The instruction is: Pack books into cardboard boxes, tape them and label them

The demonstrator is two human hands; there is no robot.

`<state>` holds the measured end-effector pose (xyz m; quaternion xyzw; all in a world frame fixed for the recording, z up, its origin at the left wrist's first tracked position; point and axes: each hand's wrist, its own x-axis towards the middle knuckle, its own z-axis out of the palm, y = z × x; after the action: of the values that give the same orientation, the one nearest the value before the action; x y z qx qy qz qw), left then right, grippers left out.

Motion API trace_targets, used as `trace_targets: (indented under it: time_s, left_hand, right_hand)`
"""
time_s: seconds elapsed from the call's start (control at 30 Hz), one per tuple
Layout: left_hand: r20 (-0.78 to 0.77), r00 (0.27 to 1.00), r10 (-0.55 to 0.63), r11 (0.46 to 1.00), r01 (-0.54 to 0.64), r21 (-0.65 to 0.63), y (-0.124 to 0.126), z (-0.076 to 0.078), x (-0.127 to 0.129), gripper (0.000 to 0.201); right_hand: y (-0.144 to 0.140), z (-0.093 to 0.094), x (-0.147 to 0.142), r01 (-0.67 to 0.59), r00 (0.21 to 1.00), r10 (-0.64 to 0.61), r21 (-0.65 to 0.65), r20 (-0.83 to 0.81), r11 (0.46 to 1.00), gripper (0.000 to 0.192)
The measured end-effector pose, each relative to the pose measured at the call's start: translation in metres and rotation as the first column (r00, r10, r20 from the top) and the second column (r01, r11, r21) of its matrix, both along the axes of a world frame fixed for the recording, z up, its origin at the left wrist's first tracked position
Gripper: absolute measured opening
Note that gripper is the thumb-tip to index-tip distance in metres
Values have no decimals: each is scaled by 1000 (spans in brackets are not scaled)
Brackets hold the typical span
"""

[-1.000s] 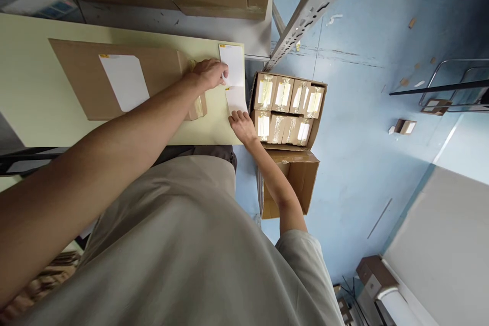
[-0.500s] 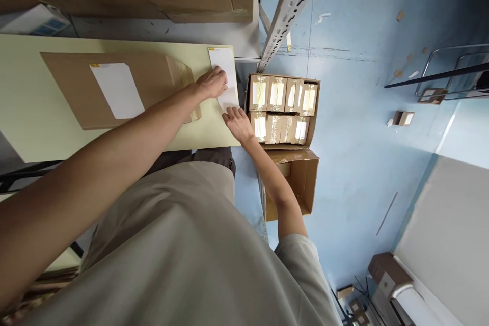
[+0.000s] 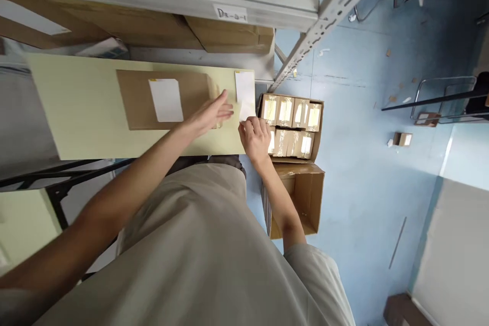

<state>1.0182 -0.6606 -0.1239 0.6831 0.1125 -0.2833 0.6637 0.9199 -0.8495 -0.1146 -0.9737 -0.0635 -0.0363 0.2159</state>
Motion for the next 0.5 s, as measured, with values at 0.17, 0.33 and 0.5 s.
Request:
trace_targets:
  time_s: [0.17, 0.33, 0.5]
  left_hand:
    - [-128, 979, 158, 935, -190, -300, 70, 77, -57, 69]
    - [7, 905, 425, 877, -410, -251, 125, 94, -73, 63]
    - [104, 837, 537, 841, -522, -143, 171, 100, -80, 70]
  right_hand:
    - [73, 29, 19, -255, 956, 231, 122, 183, 959, 23]
    - [126, 46, 34, -460, 887, 416, 286, 203, 841, 24]
    - [151, 64, 43, -273, 952, 303, 587, 51, 762, 55]
